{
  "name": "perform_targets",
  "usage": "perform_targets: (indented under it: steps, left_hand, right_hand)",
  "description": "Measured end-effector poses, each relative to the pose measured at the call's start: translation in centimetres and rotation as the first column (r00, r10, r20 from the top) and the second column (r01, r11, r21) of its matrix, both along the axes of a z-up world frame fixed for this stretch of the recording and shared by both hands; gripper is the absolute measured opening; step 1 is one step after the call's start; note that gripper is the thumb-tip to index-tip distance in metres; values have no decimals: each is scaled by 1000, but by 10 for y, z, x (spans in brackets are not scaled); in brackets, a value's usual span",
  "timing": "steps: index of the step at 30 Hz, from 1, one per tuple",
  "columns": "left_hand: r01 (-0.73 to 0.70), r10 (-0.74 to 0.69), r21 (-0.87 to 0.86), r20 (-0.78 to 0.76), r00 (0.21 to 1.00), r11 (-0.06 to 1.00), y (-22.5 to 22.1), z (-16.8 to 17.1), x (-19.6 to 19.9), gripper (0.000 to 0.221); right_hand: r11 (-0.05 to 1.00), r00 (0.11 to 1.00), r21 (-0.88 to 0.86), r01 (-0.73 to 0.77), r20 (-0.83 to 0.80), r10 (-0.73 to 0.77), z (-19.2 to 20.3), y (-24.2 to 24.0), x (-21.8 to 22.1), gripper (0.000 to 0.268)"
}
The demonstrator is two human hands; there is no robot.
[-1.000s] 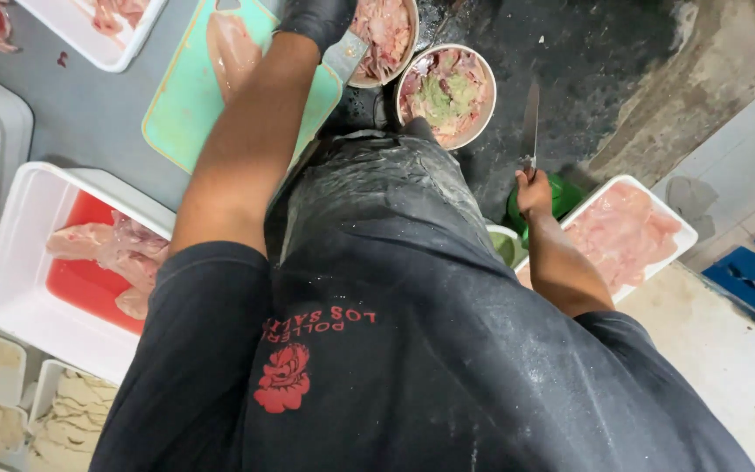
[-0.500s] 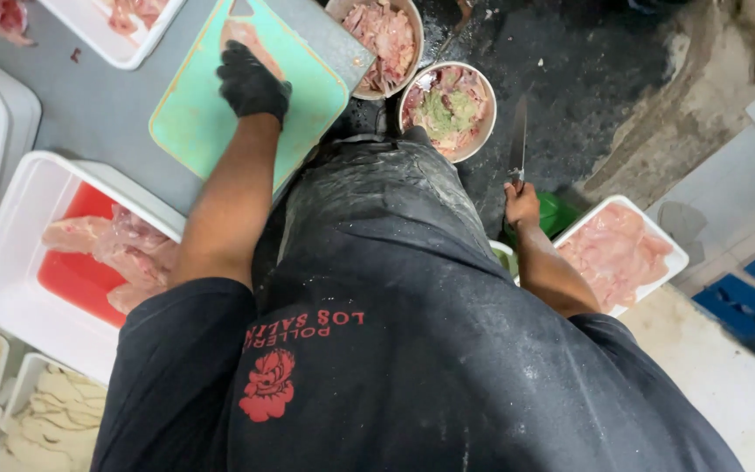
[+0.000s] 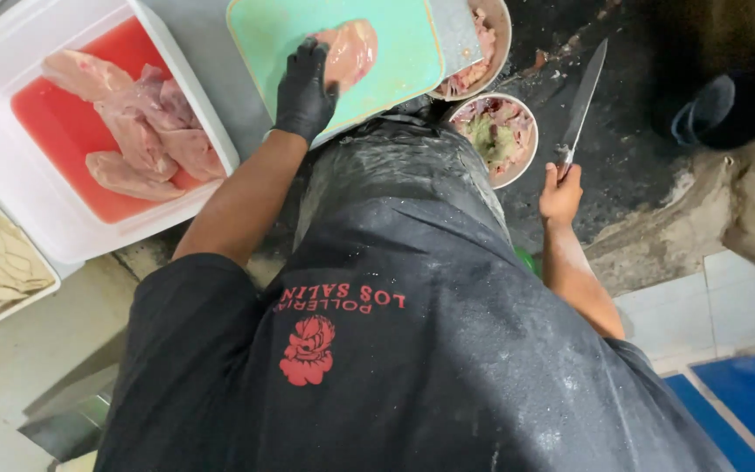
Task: Trimming and slicing raw chicken fillets on a cutting board using a knife in a food processing environment.
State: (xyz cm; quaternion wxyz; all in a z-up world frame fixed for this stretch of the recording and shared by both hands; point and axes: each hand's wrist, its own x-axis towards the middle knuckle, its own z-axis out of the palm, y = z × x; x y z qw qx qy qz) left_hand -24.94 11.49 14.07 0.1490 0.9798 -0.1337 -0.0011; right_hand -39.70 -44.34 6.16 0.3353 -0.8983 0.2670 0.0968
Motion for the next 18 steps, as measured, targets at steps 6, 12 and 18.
perform_targets:
  steps: [6,12,18]
  left_hand:
    - [-94,168,318,-213,962,943,8,-27,30,104]
    - [105,-12,509,-183,983,854,15,-38,34,98]
    - [179,-94,452,-205,974,874,26,-56,57,88]
  right_hand:
    - [970,976,107,-216,60,210,47,46,41,42]
    - [912,914,75,-404,73,399,101,103,61,33]
    - [841,815,53,-538,285,504,143,165,63,39]
